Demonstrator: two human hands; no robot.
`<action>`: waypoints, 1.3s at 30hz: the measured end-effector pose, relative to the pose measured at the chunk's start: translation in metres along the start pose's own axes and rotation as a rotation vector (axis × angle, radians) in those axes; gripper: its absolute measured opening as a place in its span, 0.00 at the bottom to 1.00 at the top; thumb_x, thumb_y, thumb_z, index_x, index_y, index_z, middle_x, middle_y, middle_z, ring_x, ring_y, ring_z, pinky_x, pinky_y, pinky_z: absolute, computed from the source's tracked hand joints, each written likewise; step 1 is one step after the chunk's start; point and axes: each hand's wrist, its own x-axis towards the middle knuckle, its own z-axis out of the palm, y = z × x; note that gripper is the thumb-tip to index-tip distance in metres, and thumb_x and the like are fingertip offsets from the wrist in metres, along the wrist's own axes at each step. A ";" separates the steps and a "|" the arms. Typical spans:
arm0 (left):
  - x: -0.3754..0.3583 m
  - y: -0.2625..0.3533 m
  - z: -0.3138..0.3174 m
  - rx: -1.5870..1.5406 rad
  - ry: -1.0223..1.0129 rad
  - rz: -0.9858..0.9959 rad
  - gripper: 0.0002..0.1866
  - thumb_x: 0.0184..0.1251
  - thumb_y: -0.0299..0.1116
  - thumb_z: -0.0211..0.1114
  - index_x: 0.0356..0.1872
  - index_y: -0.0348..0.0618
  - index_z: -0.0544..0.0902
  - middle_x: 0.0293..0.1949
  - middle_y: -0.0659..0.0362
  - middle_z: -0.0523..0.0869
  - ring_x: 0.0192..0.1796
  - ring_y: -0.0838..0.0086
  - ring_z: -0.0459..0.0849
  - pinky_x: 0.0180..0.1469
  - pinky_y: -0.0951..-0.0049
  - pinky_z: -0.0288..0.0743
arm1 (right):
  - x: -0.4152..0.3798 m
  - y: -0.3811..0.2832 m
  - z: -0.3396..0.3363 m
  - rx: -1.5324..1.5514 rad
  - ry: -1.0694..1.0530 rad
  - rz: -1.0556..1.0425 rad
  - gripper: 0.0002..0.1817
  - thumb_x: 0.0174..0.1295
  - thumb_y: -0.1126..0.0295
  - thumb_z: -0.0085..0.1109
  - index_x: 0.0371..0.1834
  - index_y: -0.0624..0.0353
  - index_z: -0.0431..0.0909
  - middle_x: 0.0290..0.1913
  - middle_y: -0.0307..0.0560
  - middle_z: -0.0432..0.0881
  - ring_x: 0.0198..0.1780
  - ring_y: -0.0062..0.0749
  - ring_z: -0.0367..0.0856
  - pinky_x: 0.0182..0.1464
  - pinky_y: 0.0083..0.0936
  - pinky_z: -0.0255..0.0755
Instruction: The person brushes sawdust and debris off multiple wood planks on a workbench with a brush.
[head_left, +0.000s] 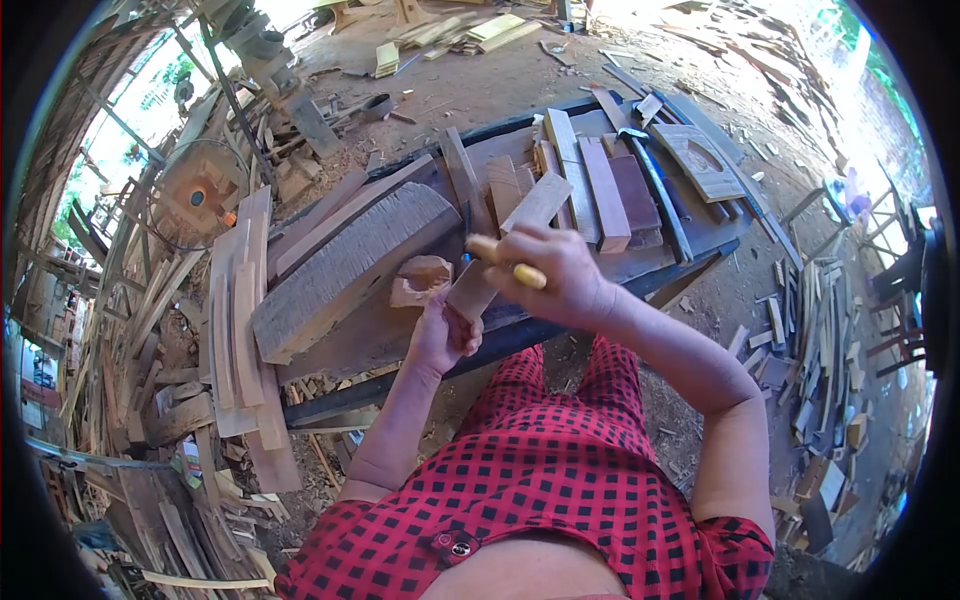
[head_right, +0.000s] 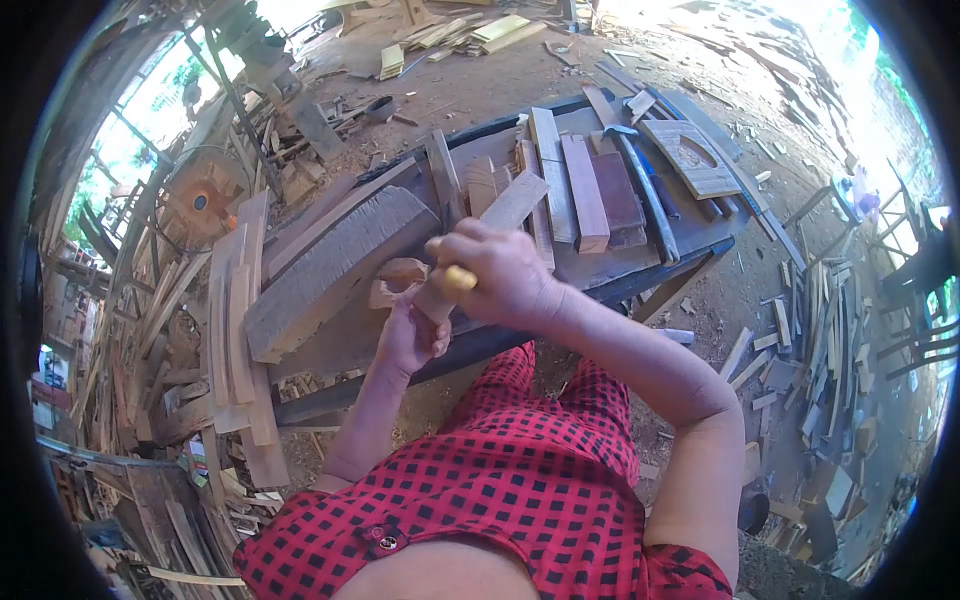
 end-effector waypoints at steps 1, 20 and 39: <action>0.000 -0.001 -0.001 -0.009 -0.003 -0.005 0.30 0.66 0.63 0.41 0.43 0.45 0.74 0.19 0.57 0.77 0.16 0.71 0.73 0.18 0.75 0.66 | 0.000 -0.009 0.001 0.087 -0.058 -0.035 0.09 0.51 0.66 0.62 0.32 0.56 0.76 0.30 0.47 0.76 0.33 0.45 0.80 0.35 0.36 0.75; -0.002 -0.014 -0.007 -0.076 0.054 -0.034 0.29 0.66 0.65 0.40 0.41 0.51 0.75 0.20 0.59 0.80 0.18 0.72 0.79 0.19 0.75 0.71 | 0.000 0.190 -0.071 0.450 0.604 0.752 0.07 0.55 0.68 0.62 0.23 0.55 0.75 0.18 0.35 0.72 0.16 0.17 0.69 0.18 0.15 0.62; -0.232 0.153 -0.212 -0.037 0.935 0.688 0.28 0.60 0.63 0.55 0.29 0.43 0.76 0.17 0.59 0.78 0.17 0.73 0.75 0.17 0.75 0.65 | -0.053 0.131 -0.076 0.647 0.764 0.837 0.08 0.55 0.69 0.64 0.34 0.57 0.77 0.26 0.39 0.77 0.20 0.22 0.74 0.22 0.16 0.69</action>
